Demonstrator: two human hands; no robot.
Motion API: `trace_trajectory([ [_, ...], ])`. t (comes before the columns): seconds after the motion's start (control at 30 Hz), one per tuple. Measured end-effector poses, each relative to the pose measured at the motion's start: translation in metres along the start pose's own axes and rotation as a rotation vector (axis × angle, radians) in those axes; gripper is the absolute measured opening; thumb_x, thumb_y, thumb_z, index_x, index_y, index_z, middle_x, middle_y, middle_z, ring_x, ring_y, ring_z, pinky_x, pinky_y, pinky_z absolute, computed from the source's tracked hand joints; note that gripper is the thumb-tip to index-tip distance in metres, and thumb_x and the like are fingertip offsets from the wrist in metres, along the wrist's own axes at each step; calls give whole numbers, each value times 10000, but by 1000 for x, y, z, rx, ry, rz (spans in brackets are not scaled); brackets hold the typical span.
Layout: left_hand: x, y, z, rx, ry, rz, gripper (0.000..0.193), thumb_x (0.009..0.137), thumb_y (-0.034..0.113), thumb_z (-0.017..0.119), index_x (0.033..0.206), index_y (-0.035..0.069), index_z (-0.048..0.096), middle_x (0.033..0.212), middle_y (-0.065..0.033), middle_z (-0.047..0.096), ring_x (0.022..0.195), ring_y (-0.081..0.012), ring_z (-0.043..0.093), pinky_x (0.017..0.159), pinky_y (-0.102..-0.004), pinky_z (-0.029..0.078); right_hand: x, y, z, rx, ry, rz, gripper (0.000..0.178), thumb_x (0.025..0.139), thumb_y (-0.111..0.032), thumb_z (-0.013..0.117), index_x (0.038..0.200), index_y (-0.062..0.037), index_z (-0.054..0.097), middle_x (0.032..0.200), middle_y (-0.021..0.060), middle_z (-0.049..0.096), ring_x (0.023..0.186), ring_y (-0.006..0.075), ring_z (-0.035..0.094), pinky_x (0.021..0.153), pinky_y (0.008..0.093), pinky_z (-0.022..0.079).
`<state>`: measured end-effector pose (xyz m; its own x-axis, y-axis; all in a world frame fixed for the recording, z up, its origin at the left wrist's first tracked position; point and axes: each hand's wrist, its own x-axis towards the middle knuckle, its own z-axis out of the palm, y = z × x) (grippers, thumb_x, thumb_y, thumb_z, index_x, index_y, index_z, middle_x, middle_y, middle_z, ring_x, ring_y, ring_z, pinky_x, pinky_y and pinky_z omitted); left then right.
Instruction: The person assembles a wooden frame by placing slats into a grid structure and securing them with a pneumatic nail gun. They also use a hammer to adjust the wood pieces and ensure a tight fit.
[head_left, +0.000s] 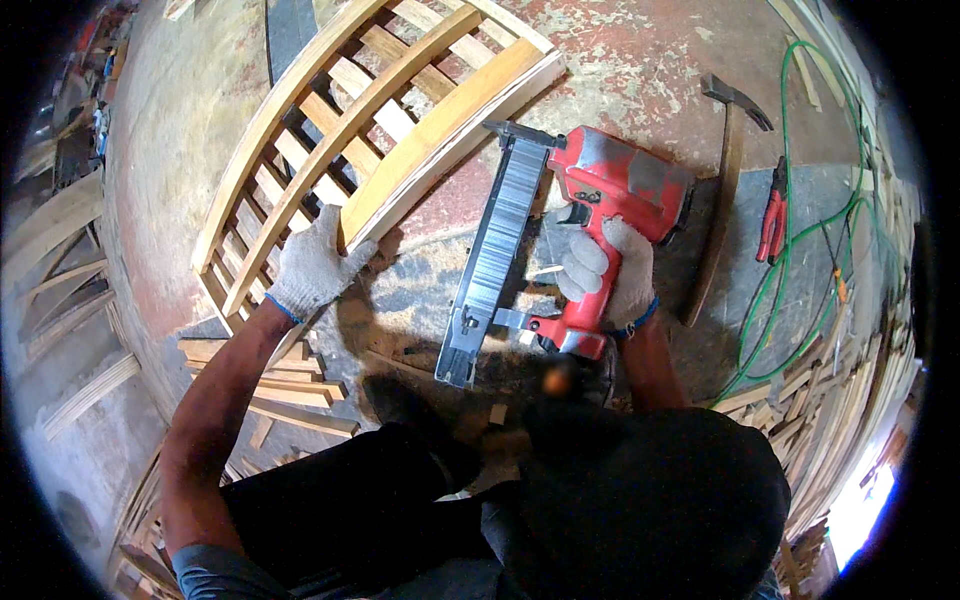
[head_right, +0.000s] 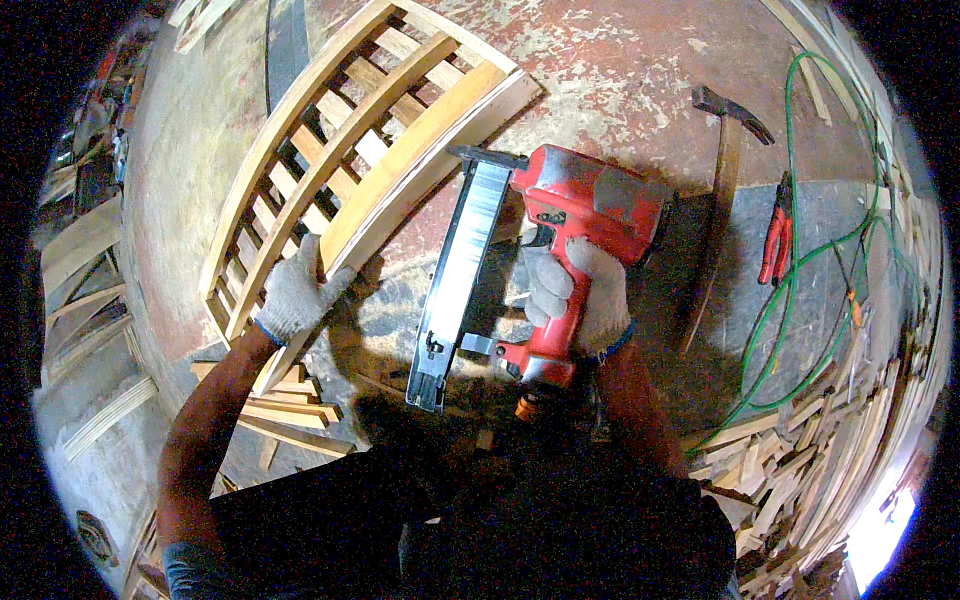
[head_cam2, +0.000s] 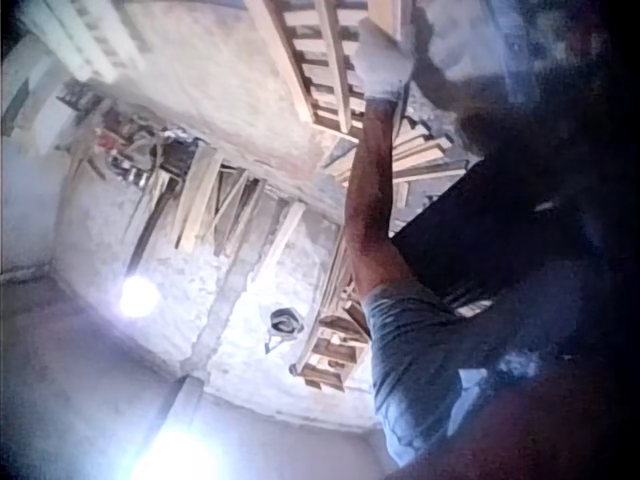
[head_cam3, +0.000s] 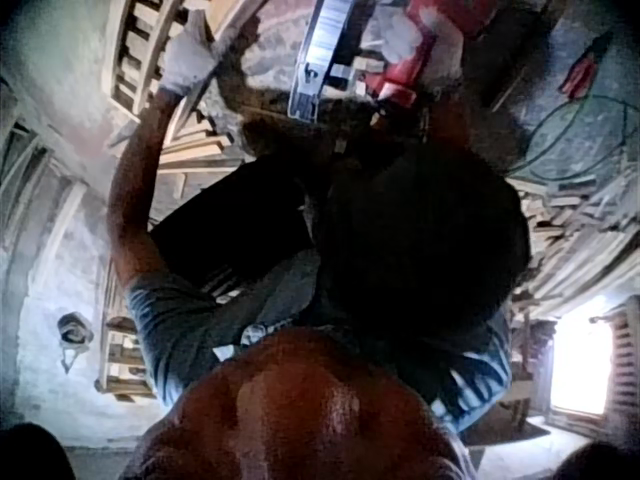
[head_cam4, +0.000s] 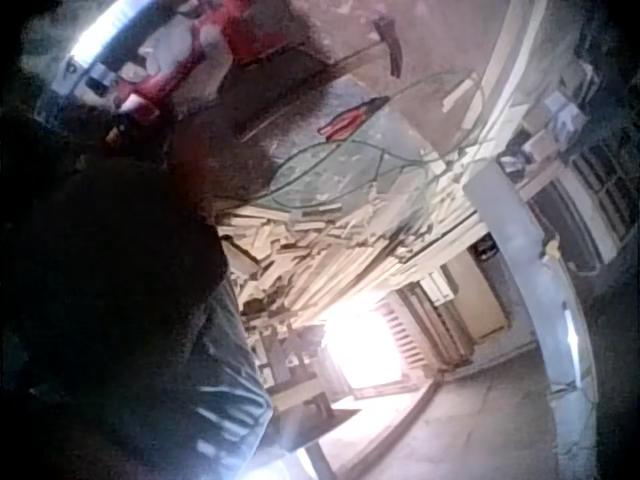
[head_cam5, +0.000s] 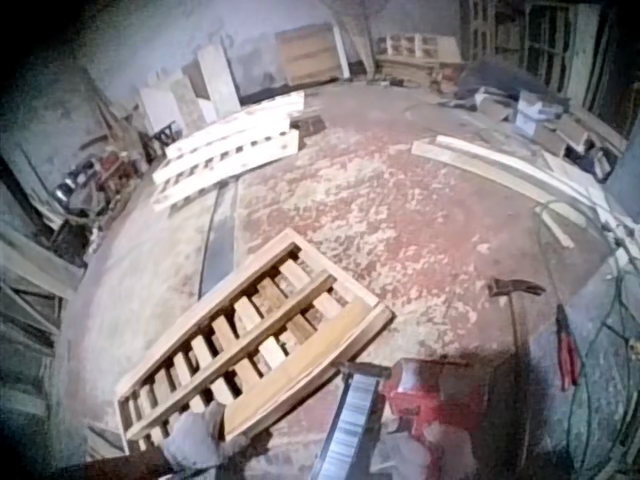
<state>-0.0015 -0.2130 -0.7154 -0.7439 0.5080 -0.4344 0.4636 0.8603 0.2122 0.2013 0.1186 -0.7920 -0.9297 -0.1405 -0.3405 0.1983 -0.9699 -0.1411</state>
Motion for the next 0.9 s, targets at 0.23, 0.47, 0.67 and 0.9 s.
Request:
trace_trajectory([
  [0.23, 3, 5, -3, 21, -28, -24, 581, 936, 539, 686, 1150, 31, 503, 773, -254, 692, 746, -466, 724, 641, -523, 571, -1, -8, 1, 32, 109, 123, 507, 1002, -470, 499, 1281, -48, 522, 653, -74, 458, 541, 112, 480, 543, 315, 417],
  [0.47, -3, 17, -12, 73, 15, -62, 635, 916, 571, 687, 1166, 14, 513, 818, -269, 708, 796, -477, 726, 691, -528, 573, -6, -1, 38, -108, 224, 49, 298, 969, -385, 533, 1061, -105, 571, 611, -54, 456, 513, 131, 458, 516, 323, 396],
  [0.67, 21, 69, -31, 45, 8, -99, 664, 910, 597, 679, 1167, 3, 532, 874, -288, 715, 844, -474, 732, 726, -531, 579, -4, -11, 21, -70, -126, 123, 456, 969, -498, 513, 656, -169, 475, 596, -7, 474, 558, 179, 480, 571, 343, 411],
  [0.9, 21, 75, -36, 30, -35, -122, 688, 900, 616, 677, 1164, -4, 538, 876, -287, 717, 851, -468, 734, 732, -525, 582, -4, -7, 15, -72, -124, 139, 459, 935, -532, 585, 686, -160, 483, 601, -8, 457, 541, 177, 465, 579, 348, 412],
])
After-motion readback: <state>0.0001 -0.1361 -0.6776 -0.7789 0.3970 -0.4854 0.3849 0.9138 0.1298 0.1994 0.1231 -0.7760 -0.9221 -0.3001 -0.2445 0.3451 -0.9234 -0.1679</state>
